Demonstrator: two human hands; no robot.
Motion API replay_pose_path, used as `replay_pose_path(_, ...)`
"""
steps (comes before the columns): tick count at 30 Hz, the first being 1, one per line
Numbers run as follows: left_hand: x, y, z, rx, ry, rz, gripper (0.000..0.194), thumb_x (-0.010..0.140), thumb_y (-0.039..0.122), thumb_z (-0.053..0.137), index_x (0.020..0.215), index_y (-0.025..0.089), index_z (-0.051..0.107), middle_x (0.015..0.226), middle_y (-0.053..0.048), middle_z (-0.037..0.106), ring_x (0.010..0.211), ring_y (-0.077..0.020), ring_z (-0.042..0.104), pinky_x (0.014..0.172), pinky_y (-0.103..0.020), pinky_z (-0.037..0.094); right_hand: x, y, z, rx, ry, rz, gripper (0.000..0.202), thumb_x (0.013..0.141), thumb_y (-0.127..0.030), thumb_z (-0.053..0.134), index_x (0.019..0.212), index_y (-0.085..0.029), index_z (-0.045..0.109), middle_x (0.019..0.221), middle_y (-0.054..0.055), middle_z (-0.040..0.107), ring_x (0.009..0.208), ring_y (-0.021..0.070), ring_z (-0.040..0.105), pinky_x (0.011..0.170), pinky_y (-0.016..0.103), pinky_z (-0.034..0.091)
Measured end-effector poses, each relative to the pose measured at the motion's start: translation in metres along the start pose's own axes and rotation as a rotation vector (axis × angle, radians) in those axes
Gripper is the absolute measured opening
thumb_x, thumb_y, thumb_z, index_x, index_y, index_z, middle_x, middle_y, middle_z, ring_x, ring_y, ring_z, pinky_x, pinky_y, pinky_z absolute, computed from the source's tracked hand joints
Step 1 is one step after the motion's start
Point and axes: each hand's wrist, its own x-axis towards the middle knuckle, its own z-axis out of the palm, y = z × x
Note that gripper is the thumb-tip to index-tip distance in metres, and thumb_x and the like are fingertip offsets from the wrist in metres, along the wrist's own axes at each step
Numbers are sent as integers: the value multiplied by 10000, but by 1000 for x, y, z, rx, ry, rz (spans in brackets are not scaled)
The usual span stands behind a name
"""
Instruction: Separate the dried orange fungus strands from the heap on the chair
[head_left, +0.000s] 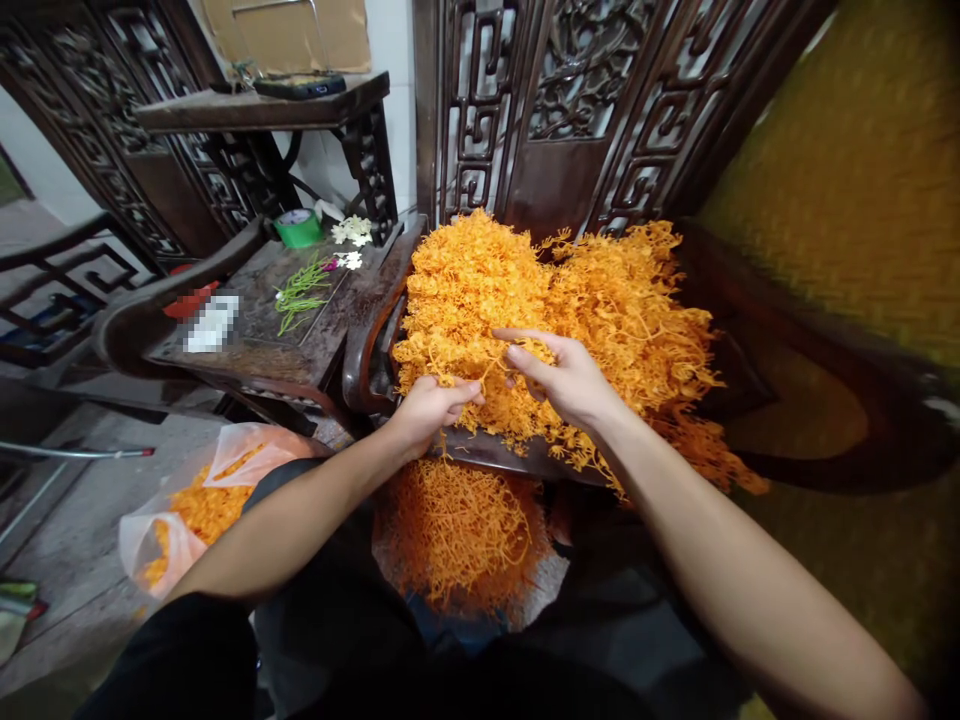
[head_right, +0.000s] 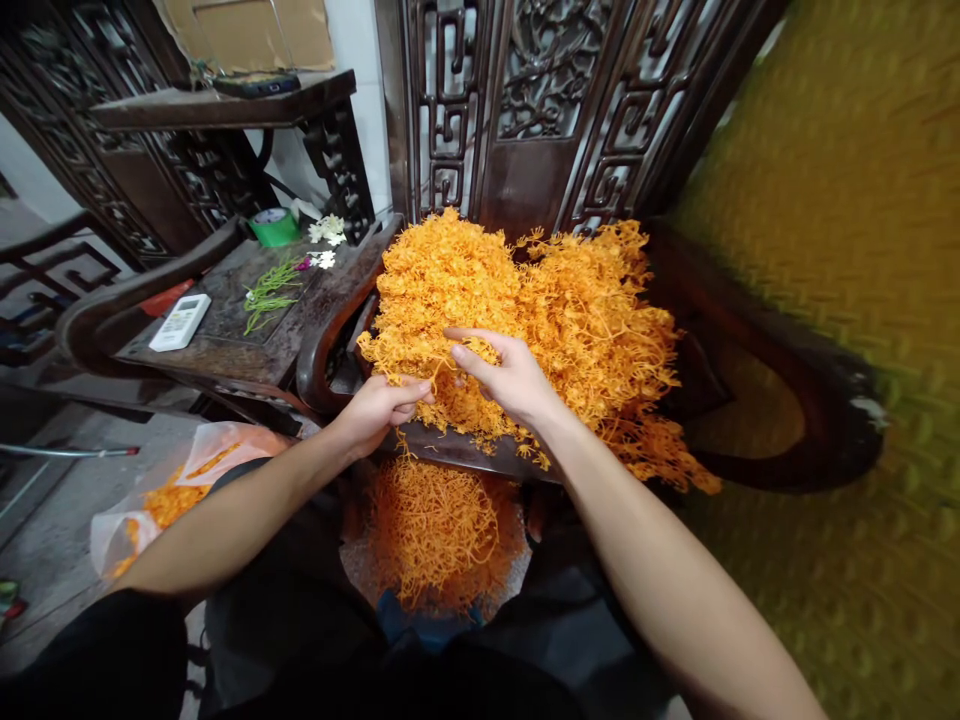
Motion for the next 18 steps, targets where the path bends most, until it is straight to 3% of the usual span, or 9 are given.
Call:
replay_pose_path(2,0,0,-3,-7,-11,5,405,722,535,831,701,146,722,523,81,271,502,-56,179,524,-282,77,0,2,-4,12,-99,75,454,742,-513,860,1060,-203,765,833,53,708,623,141,594,420,226,329)
replay_pose_path(4,1,-1,-6,-4,-18,6,400,734,530,824,703,144,723,514,83,262,493,-55,174,524,-290,70,0,3,-7,58,-159,111,450,738,-524,863,1029,-197,759,813,59,705,662,155,625,412,215,337)
replay_pose_path(7,2,-2,-8,7,-18,1,393,752,513,810,713,131,726,509,85,261,485,-52,179,531,-303,70,-1,0,-9,138,-172,156,417,690,-480,906,934,-185,743,813,57,692,727,166,655,413,191,315)
replay_pose_path(11,4,-2,-8,12,-15,-24,351,773,469,785,705,132,716,514,83,261,489,-57,184,544,-314,82,0,-3,-13,132,-203,163,370,694,-440,909,853,-176,704,726,33,660,633,125,582,405,192,269)
replay_pose_path(13,4,-2,-8,22,-23,-36,331,788,450,771,713,133,713,517,81,267,491,-59,187,550,-318,87,1,-2,-15,146,-194,131,348,705,-417,907,840,-185,685,685,12,638,587,105,532,421,200,279)
replay_pose_path(18,-2,2,-4,40,-59,-22,337,796,464,766,750,135,713,506,90,270,487,-64,188,545,-308,98,5,4,-13,159,-61,86,459,679,-402,923,1047,-197,742,733,-1,618,605,101,535,450,211,293)
